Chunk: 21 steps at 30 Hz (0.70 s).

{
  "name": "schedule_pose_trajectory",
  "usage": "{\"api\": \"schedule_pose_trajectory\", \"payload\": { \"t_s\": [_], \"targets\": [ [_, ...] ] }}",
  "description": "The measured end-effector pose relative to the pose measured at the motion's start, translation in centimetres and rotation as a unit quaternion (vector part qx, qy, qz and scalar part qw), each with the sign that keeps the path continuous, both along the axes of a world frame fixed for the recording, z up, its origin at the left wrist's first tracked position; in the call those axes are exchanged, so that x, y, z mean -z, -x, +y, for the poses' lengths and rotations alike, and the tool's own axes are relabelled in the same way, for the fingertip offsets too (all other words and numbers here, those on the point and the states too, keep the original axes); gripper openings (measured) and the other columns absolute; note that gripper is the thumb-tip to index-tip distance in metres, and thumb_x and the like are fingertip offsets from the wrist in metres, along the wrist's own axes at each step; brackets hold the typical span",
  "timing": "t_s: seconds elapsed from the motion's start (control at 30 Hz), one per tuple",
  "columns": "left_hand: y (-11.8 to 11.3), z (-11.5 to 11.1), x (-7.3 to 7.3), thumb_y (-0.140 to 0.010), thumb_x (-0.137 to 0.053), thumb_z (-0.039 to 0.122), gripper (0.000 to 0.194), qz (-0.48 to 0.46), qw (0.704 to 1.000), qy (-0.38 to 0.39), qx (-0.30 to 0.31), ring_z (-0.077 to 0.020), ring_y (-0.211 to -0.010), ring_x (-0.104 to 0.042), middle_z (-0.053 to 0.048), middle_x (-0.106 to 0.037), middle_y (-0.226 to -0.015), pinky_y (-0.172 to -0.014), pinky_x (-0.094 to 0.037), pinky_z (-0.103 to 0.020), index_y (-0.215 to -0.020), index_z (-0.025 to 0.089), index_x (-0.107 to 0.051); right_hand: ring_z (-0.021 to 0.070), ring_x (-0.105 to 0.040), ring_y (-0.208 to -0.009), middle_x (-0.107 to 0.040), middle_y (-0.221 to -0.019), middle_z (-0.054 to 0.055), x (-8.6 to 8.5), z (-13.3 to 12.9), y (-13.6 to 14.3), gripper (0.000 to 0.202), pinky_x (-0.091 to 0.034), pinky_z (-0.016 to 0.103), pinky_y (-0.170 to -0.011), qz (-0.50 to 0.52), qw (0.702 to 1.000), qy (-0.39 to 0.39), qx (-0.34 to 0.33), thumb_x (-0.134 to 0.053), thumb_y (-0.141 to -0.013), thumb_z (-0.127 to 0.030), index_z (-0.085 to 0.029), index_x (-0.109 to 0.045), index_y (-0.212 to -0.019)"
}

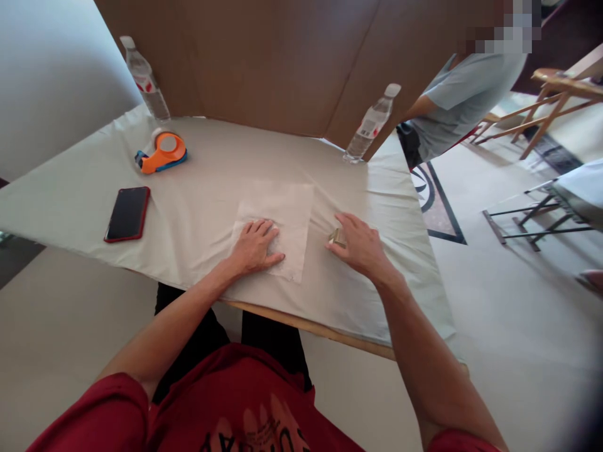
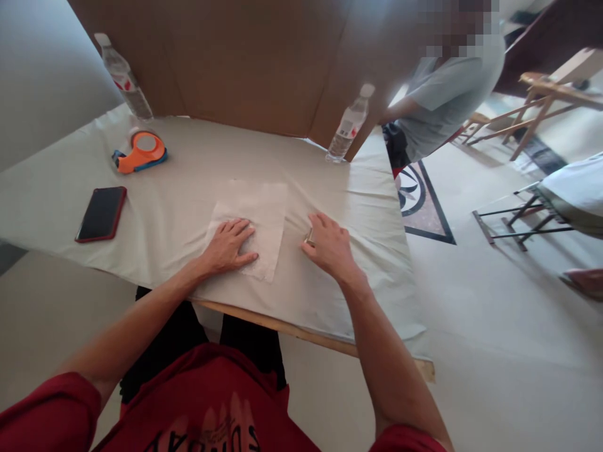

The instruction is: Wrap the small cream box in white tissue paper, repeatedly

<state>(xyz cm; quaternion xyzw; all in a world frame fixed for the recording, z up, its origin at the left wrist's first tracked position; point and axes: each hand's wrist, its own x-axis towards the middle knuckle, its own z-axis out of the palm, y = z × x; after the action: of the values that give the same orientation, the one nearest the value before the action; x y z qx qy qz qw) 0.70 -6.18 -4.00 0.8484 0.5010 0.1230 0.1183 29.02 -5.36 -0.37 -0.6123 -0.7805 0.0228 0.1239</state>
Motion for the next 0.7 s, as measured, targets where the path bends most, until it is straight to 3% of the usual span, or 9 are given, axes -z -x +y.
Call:
{"api": "schedule_pose_trajectory", "payload": {
  "t_s": [0.1, 0.17, 0.27, 0.33, 0.4, 0.47, 0.57, 0.7],
  "targets": [
    [-0.1, -0.2, -0.3, -0.088, -0.065, 0.052, 0.066, 0.006, 1.0, 0.004, -0.006, -0.0366, -0.148, -0.035, -0.018, -0.045, -0.157, -0.123, -0.022, -0.053, -0.141, 0.015, -0.055, 0.0394, -0.065, -0.11, -0.071, -0.121, 0.018, 0.4, -0.8, -2.7, 0.048, -0.05, 0.054, -0.091, 0.026, 0.998, 0.044, 0.044, -0.068, -0.078, -0.035, -0.017, -0.064, -0.122],
    [-0.2, -0.1, -0.6, -0.088, -0.063, 0.053, 0.064, 0.013, 1.0, 0.002, -0.003, -0.0352, -0.148, -0.035, -0.017, -0.046, -0.157, -0.123, -0.023, -0.051, -0.14, 0.016, -0.056, 0.0339, -0.068, -0.096, -0.075, -0.105, 0.013, -0.2, -1.4, -2.4, 0.039, -0.051, 0.047, -0.083, 0.088, 0.994, 0.042, 0.042, -0.069, -0.078, -0.039, -0.019, -0.067, -0.112],
    [-0.4, 0.1, -0.9, -0.087, -0.064, 0.053, 0.063, 0.026, 1.0, -0.003, -0.001, -0.0355, -0.146, -0.038, -0.017, -0.047, -0.155, -0.121, -0.027, -0.05, -0.138, 0.016, -0.058, 0.0258, -0.066, -0.085, -0.074, -0.098, 0.007, -2.4, -2.5, 0.8, 0.042, -0.051, 0.038, -0.078, 0.214, 0.976, 0.034, -0.03, -0.072, -0.078, -0.045, -0.022, -0.066, -0.112],
    [-0.6, 0.2, -1.0, -0.086, -0.065, 0.05, 0.062, 0.035, 0.999, -0.007, -0.004, -0.0367, -0.142, -0.043, -0.018, -0.05, -0.153, -0.118, -0.031, -0.051, -0.136, 0.016, -0.059, 0.0236, -0.066, -0.087, -0.073, -0.1, 0.005, -3.9, -2.8, 3.9, 0.041, -0.05, 0.035, -0.079, 0.251, 0.957, 0.08, -0.122, -0.074, -0.076, -0.044, -0.023, -0.066, -0.11],
    [-0.6, 0.3, -1.1, -0.083, -0.068, 0.048, 0.061, 0.035, 0.999, -0.008, -0.007, -0.0372, -0.139, -0.047, -0.018, -0.053, -0.149, -0.116, -0.034, -0.051, -0.135, 0.015, -0.061, 0.0234, -0.065, -0.092, -0.072, -0.102, 0.005, -4.2, -2.2, 6.8, 0.039, -0.048, 0.035, -0.084, 0.259, 0.936, 0.134, -0.197, -0.077, -0.073, -0.041, -0.022, -0.067, -0.106],
    [-0.2, 0.5, -1.2, -0.081, -0.07, 0.047, 0.064, 0.017, 1.0, -0.003, -0.003, -0.0362, -0.138, -0.048, -0.018, -0.054, -0.148, -0.116, -0.035, -0.049, -0.136, 0.015, -0.059, 0.0236, -0.063, -0.095, -0.071, -0.104, 0.005, -3.2, -0.5, 8.7, 0.042, -0.046, 0.035, -0.087, 0.293, 0.917, 0.167, -0.211, -0.077, -0.069, -0.041, -0.021, -0.067, -0.104],
    [1.2, 0.5, -1.4, -0.084, -0.068, 0.046, 0.063, -0.001, 1.0, 0.018, 0.023, -0.0342, -0.144, -0.044, -0.017, -0.05, -0.154, -0.119, -0.033, -0.047, -0.139, 0.016, -0.057, 0.0216, -0.06, -0.087, -0.068, -0.095, 0.005, -0.5, 2.6, 9.5, 0.042, -0.045, 0.033, -0.079, 0.374, 0.893, 0.211, -0.136, -0.07, -0.069, -0.047, -0.018, -0.064, -0.099],
    [3.7, -0.1, -1.5, -0.088, -0.064, 0.042, 0.057, 0.017, 0.999, 0.028, -0.001, -0.0364, -0.151, -0.035, -0.017, -0.044, -0.159, -0.121, -0.028, -0.054, -0.139, 0.017, -0.058, 0.0197, -0.055, -0.08, -0.063, -0.087, 0.002, 1.7, 4.9, 9.0, 0.045, -0.041, 0.03, -0.071, 0.354, 0.904, 0.224, -0.08, -0.073, -0.062, -0.048, -0.019, -0.062, -0.094]
  ]
}}
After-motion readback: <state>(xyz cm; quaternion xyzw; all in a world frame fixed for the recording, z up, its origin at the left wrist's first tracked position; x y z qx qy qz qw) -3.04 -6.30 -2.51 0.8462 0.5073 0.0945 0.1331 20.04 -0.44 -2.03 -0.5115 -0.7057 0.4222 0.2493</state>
